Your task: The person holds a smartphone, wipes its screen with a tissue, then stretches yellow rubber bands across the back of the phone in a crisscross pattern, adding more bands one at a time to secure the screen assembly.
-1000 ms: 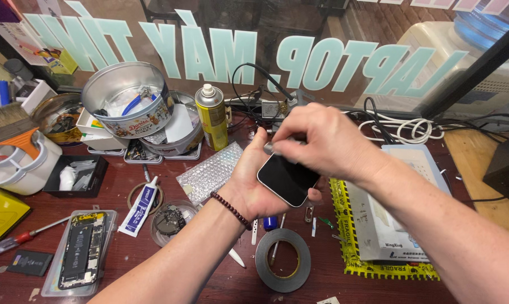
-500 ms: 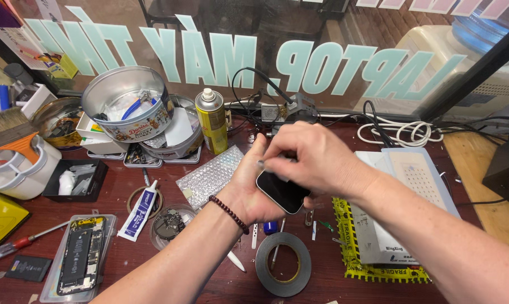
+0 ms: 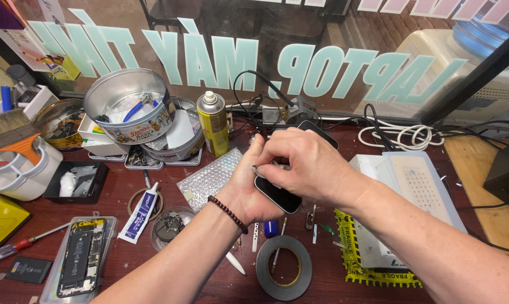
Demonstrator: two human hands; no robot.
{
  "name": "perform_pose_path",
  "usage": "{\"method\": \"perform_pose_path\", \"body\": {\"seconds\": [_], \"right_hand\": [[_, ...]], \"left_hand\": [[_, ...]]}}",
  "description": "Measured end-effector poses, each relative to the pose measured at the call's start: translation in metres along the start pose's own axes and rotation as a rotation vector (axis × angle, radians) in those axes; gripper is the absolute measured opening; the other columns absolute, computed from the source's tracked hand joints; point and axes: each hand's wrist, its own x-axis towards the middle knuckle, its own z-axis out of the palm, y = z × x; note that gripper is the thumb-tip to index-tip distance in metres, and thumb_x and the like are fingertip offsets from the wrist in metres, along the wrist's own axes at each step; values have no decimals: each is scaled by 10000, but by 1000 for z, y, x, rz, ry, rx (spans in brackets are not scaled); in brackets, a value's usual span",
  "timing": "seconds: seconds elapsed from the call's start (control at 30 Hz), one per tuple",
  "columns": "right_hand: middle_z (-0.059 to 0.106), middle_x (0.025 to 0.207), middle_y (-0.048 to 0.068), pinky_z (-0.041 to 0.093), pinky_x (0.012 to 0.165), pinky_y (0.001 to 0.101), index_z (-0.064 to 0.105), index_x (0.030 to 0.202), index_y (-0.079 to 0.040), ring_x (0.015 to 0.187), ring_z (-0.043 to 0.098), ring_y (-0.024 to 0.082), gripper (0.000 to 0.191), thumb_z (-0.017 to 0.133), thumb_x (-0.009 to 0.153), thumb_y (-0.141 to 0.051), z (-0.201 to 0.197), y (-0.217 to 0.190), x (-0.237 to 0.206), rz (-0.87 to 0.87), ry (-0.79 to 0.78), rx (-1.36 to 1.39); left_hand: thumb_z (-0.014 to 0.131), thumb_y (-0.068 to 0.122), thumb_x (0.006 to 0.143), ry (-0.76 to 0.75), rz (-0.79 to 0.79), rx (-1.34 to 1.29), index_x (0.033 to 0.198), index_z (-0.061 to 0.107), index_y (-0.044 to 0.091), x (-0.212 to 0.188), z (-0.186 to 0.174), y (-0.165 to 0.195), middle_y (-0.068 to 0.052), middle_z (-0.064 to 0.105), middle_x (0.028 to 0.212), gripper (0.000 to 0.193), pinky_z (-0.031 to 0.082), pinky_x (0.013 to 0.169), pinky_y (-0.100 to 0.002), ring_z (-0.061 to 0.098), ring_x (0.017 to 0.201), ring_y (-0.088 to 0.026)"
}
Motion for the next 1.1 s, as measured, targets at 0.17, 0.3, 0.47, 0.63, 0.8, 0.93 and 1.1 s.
{"method": "perform_pose_path", "body": {"seconds": [0.17,0.3,0.47,0.63,0.8,0.93,1.1], "right_hand": [[710,830,69,574,735,367,757,845,-92,795,721,238,158,772,792,-240,3,-4,4,271,-34,22],[716,846,85,552,777,383,748,847,-69,849,708,272,144,768,800,-203,8,-11,8,35,28,11],[725,924,82,560,762,360,761,969,-41,846,719,224,136,740,913,-163,-11,33,23,190,253,-28],[720,955,26,541,720,269,713,1082,-31,827,660,102,140,688,1036,-161,2,84,30,515,502,507],[712,926,47,557,626,274,631,1171,-13,739,648,122,206,667,1036,-163,30,84,58,683,455,862],[749,937,57,557,661,263,708,1141,-25,783,681,110,204,705,956,-112,62,80,100,596,346,630],[776,928,86,567,731,311,766,1086,-51,814,730,153,180,752,915,-108,117,85,159,323,240,239]], "left_hand": [[159,945,844,-146,-39,66,1253,577,120,-1,-1,3,-134,643,1092,1010,508,706,-477,601,924,-289],[149,921,902,-8,3,52,1338,554,102,-8,-4,8,-182,640,1198,1012,541,799,-458,626,1007,-324],[83,964,865,-427,-48,-9,1477,491,19,-24,-7,13,-267,600,1267,1197,519,828,-429,609,999,-349],[76,901,977,-429,16,-27,1531,443,1,-48,-11,32,-288,585,1321,1119,514,855,-436,621,1027,-358],[170,689,1067,-435,34,-68,1511,470,11,-67,-26,55,-303,586,1325,864,521,873,-456,632,1042,-370],[336,511,1138,-403,39,-112,1489,499,-6,-79,-50,78,-291,599,1318,647,530,902,-496,634,1058,-381],[402,533,1061,-129,129,-87,1376,563,-6,-85,-77,116,-277,633,1244,644,541,851,-502,647,1008,-380]]}}
